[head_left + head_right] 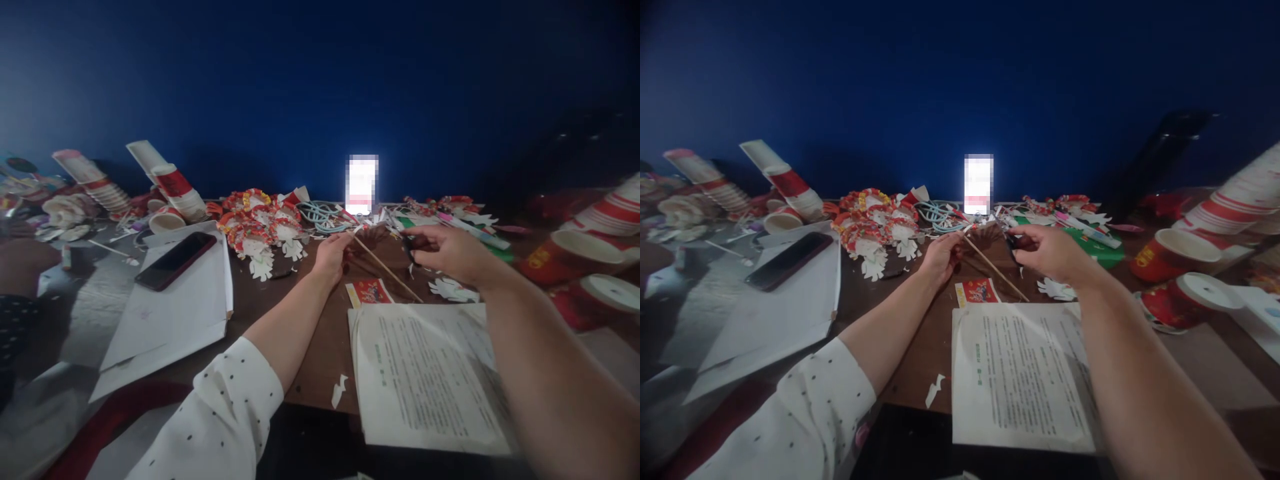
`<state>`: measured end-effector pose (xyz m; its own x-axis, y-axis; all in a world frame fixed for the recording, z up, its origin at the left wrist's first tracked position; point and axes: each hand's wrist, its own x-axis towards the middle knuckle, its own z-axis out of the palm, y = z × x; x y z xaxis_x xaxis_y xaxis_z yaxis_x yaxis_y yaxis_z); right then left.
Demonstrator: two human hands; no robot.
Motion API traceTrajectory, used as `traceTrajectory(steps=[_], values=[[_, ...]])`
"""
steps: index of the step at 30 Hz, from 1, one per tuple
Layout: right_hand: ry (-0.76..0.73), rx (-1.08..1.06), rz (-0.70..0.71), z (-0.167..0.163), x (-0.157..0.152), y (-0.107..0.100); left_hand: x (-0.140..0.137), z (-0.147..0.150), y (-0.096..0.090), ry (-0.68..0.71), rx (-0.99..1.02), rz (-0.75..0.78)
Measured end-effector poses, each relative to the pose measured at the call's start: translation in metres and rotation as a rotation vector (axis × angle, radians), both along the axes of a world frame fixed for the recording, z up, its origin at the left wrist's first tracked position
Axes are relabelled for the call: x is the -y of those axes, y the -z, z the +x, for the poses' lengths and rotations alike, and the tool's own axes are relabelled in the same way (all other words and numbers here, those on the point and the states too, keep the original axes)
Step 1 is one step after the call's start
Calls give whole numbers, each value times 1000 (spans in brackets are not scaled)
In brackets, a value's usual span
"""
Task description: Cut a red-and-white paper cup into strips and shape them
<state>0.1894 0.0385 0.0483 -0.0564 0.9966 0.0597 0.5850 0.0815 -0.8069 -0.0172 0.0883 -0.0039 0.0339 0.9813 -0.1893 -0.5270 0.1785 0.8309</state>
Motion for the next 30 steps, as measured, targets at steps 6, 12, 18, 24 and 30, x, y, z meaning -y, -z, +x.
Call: traceTrajectory(steps=[6,12,18,24,30], values=[[-14,402,323,-26,0,16,-1,-1,-2,-6,89,-28],[10,778,541,-27,0,18,-3,-2,0,-11,106,-43],[39,889,553,-25,0,19,-5,-2,2,-1,145,-31],[73,941,555,-26,1,18,-4,-2,5,-8,137,-28],[80,968,532,-25,0,20,-3,-1,3,-8,98,3]])
